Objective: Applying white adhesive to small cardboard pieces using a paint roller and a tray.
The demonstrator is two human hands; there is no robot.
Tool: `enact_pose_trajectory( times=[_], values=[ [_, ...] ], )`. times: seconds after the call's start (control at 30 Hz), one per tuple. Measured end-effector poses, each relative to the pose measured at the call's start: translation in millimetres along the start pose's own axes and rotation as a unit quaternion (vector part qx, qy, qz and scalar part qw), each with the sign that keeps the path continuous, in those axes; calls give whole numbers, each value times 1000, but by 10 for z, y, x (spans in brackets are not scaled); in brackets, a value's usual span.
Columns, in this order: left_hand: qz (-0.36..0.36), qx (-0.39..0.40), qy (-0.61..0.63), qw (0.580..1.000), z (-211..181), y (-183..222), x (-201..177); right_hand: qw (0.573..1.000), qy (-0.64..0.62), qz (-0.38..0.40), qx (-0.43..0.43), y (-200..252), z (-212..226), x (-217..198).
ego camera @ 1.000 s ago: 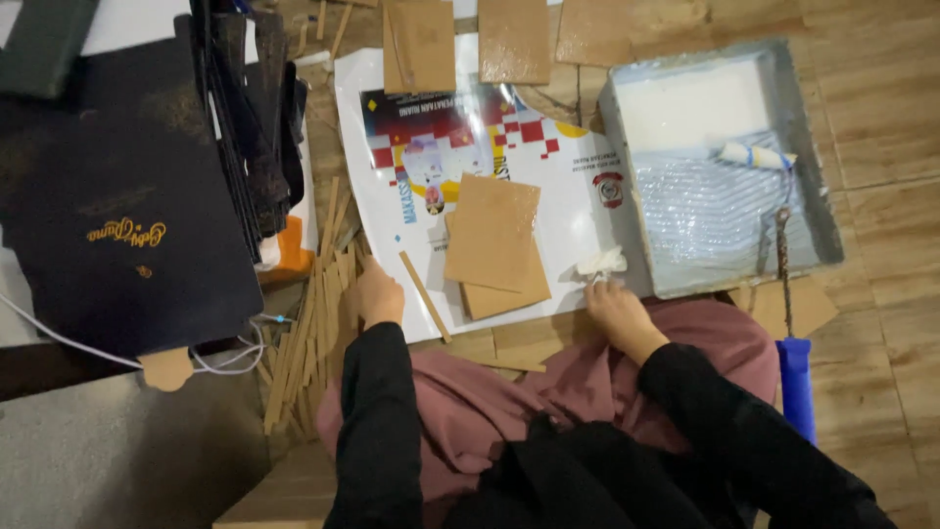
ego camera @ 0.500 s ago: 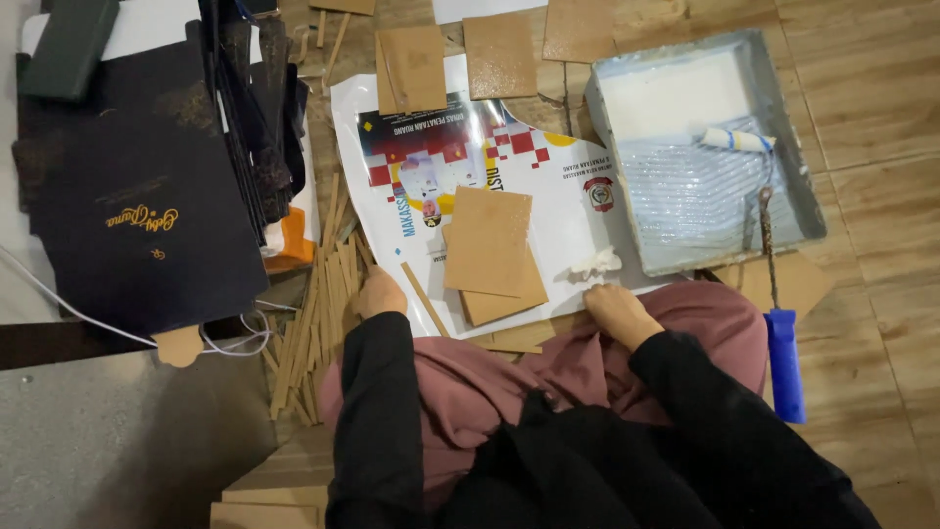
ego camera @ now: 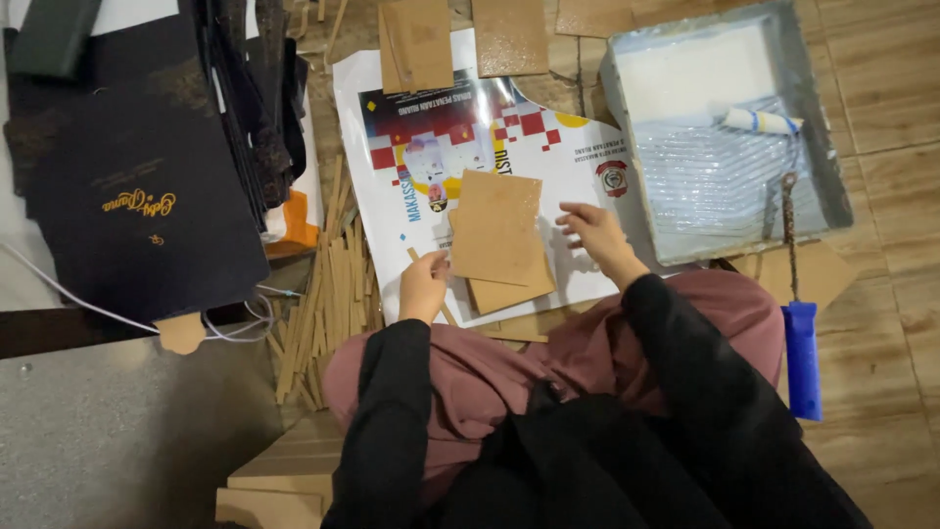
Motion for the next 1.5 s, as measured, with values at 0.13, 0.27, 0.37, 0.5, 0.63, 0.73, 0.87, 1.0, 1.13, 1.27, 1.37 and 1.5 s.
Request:
enact_pose_trajectory(
  times=[0.13, 0.27, 0.37, 0.5, 0.63, 0.73, 0.87, 1.0, 1.13, 1.27, 1.37, 1.5],
  values=[
    [67, -46, 84, 993, 202, -125, 228, 995, -79, 16, 60, -178, 15, 211],
    [128, -81, 118, 981, 220, -5, 372, 994, -81, 38, 59, -301, 75, 302],
    [138, -91, 110, 980, 289, 16, 475, 996, -61, 53, 39, -296, 133, 352],
    [117, -87, 49, 988, 476, -76, 639, 999, -12, 39, 20, -229, 88, 349],
    [65, -79, -124, 987, 376, 168, 495, 998, 53, -13, 3, -52, -193, 143],
    [104, -132, -9, 986, 450, 194, 580, 996, -25, -17, 87, 296, -593, 133],
    [187, -266, 268, 907, 260, 474, 591, 970, -152, -4, 188, 819, -583, 360],
    [236, -279, 345, 865, -210, 844, 391, 954, -233, -38, 186, 856, -783, 415],
    [232, -292, 372, 850, 76, 497, 583, 951, -251, -51, 174, 818, -880, 426],
    [226, -257, 362, 867, 25, 440, 520, 954, -266, -42, 127, 715, -783, 446],
    [224, -221, 354, 881, -68, 361, 484, 957, -268, -40, 100, 559, -758, 432],
    [204, -189, 355, 893, -88, 167, 453, 957, -275, -40, 88, 366, -713, 471]
  ],
)
Point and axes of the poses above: each hand's wrist, its own y-axis away from the middle knuckle, its own x-axis out of the palm, z = x × y, the point moved 10 cm from there along -y, towards the middle knuckle, and after that the axes turned 11 degrees about -x, right-handed, at the moved point
